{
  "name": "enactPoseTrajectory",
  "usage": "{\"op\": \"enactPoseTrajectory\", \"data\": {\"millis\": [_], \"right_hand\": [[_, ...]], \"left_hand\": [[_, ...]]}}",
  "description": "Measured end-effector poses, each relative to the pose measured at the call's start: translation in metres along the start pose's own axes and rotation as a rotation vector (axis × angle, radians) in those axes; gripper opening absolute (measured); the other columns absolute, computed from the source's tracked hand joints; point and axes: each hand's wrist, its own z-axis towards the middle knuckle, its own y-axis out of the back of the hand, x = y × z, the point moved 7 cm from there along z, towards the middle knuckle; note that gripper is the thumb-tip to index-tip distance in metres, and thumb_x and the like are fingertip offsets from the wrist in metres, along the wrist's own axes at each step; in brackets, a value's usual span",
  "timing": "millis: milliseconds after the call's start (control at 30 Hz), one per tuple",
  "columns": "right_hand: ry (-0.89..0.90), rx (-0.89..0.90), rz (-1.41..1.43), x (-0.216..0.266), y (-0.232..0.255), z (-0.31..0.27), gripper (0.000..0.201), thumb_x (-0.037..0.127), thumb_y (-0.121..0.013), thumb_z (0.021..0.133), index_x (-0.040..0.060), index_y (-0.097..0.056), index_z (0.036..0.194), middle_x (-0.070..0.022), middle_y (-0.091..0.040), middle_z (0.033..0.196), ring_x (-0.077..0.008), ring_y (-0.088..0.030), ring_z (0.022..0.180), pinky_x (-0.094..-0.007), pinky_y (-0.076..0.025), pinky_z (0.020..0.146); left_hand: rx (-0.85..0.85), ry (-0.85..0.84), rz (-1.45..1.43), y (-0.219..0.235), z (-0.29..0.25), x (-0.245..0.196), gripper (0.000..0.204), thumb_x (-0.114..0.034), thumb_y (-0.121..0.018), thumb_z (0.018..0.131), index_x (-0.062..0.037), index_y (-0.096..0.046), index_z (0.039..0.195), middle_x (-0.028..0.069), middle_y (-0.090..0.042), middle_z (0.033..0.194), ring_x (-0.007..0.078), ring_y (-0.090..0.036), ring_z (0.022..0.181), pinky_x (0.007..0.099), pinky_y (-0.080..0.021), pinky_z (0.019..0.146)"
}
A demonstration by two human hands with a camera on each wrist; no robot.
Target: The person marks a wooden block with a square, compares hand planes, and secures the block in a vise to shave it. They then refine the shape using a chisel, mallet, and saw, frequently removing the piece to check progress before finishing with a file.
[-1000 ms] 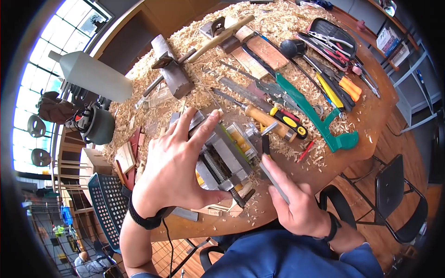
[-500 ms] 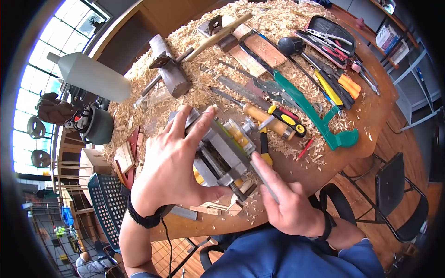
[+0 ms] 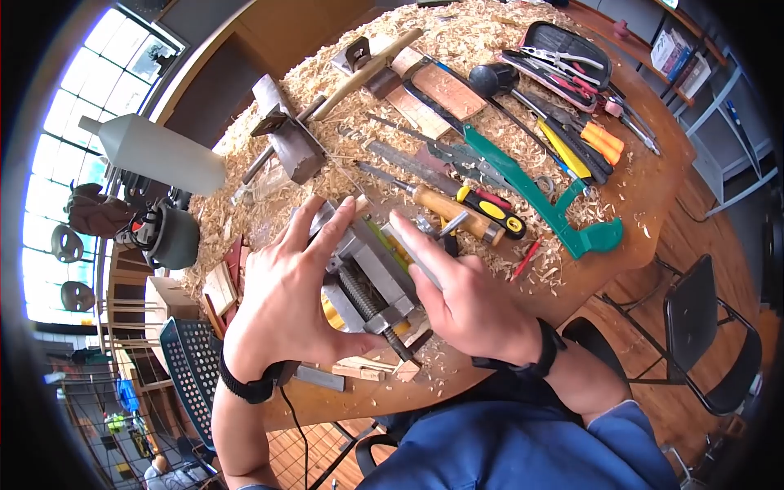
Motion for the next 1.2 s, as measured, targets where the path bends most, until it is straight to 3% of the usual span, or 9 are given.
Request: {"op": "enactPoseTrajectory", "data": {"millis": [200,267,433,533,633,767,933,1100,1200], "right_hand": [[0.010,-0.027,-0.057,0.026,0.012,-0.055,0.068,-0.002,-0.059,0.102,-0.0070,-0.036,0.166,-0.0305,-0.073,0.090,-0.0402,-0.071,0.062,-0.0493,-0.054,0.057],[0.060,-0.062,-0.098,0.029,0.015,-0.056,0.068,-0.002,-0.059,0.102,-0.0068,-0.036,0.166,-0.0298,-0.072,0.088,-0.0401,-0.071,0.061,-0.0490,-0.054,0.057],[-0.039,0.029,-0.054,0.007,0.002,-0.002,0.068,-0.002,-0.059,0.102,-0.0064,-0.036,0.165,-0.0311,-0.073,0.088,-0.0439,-0.074,0.070,-0.0518,-0.057,0.062],[0.013,-0.030,-0.009,0.009,0.000,-0.017,0.069,-0.002,-0.059,0.102,-0.0062,-0.035,0.166,-0.0326,-0.074,0.098,-0.0444,-0.074,0.072,-0.0510,-0.058,0.064],[-0.025,0.006,-0.031,0.020,0.012,-0.047,0.071,-0.002,-0.059,0.101,-0.0059,-0.033,0.167,-0.0326,-0.075,0.109,-0.0419,-0.075,0.074,-0.0485,-0.060,0.065],[-0.005,0.000,-0.039,0.018,0.011,-0.045,0.071,-0.002,-0.059,0.101,-0.0050,-0.034,0.167,-0.0316,-0.075,0.099,-0.0410,-0.073,0.066,-0.0486,-0.058,0.060],[-0.043,0.022,0.062,-0.003,0.000,0.003,0.069,-0.001,-0.057,0.101,-0.0061,-0.033,0.166,-0.0314,-0.069,0.079,-0.0436,-0.071,0.063,-0.0513,-0.056,0.058],[-0.026,-0.006,0.036,0.008,-0.001,-0.010,0.072,-0.003,-0.058,0.100,-0.0078,-0.031,0.166,-0.0309,-0.071,0.082,-0.0411,-0.072,0.062,-0.0497,-0.057,0.057],[-0.083,0.038,-0.011,0.020,0.007,-0.046,0.072,-0.004,-0.059,0.099,-0.0078,-0.033,0.166,-0.0305,-0.072,0.102,-0.0377,-0.074,0.068,-0.0475,-0.058,0.062]], "left_hand": [[-0.008,0.003,-0.029,0.000,-0.001,0.002,0.138,-0.054,-0.099,0.044,-0.0123,-0.048,0.165,0.0313,-0.051,0.161,0.0503,-0.061,0.137,0.0563,-0.050,0.111],[0.008,0.012,-0.025,0.001,-0.001,0.002,0.137,-0.054,-0.099,0.044,-0.0127,-0.049,0.165,0.0313,-0.050,0.161,0.0505,-0.061,0.137,0.0566,-0.050,0.111],[-0.007,0.015,-0.054,-0.001,-0.001,0.002,0.139,-0.054,-0.100,0.043,-0.0132,-0.048,0.165,0.0317,-0.049,0.162,0.0507,-0.059,0.140,0.0592,-0.047,0.114],[-0.030,-0.061,0.021,0.001,-0.001,-0.001,0.139,-0.058,-0.101,0.047,-0.0075,-0.046,0.165,0.0394,-0.049,0.156,0.0565,-0.061,0.133,0.0558,-0.053,0.108],[-0.012,-0.060,0.000,0.002,0.000,-0.002,0.139,-0.058,-0.100,0.048,-0.0074,-0.045,0.165,0.0397,-0.049,0.156,0.0565,-0.059,0.137,0.0565,-0.052,0.110],[-0.015,-0.069,-0.020,0.000,0.000,-0.004,0.138,-0.057,-0.100,0.048,-0.0072,-0.046,0.165,0.0396,-0.049,0.156,0.0561,-0.058,0.138,0.0572,-0.051,0.111],[0.002,0.008,-0.041,0.000,0.001,-0.003,0.140,-0.052,-0.100,0.043,-0.0105,-0.046,0.166,0.0328,-0.047,0.162,0.0526,-0.056,0.141,0.0586,-0.045,0.115],[0.031,0.030,-0.036,-0.002,0.002,0.000,0.139,-0.054,-0.099,0.043,-0.0107,-0.049,0.165,0.0317,-0.049,0.161,0.0533,-0.058,0.139,0.0584,-0.046,0.113],[0.027,0.026,-0.020,-0.001,0.002,-0.001,0.139,-0.055,-0.099,0.043,-0.0106,-0.048,0.165,0.0317,-0.049,0.161,0.0534,-0.058,0.139,0.0592,-0.045,0.114]]}}
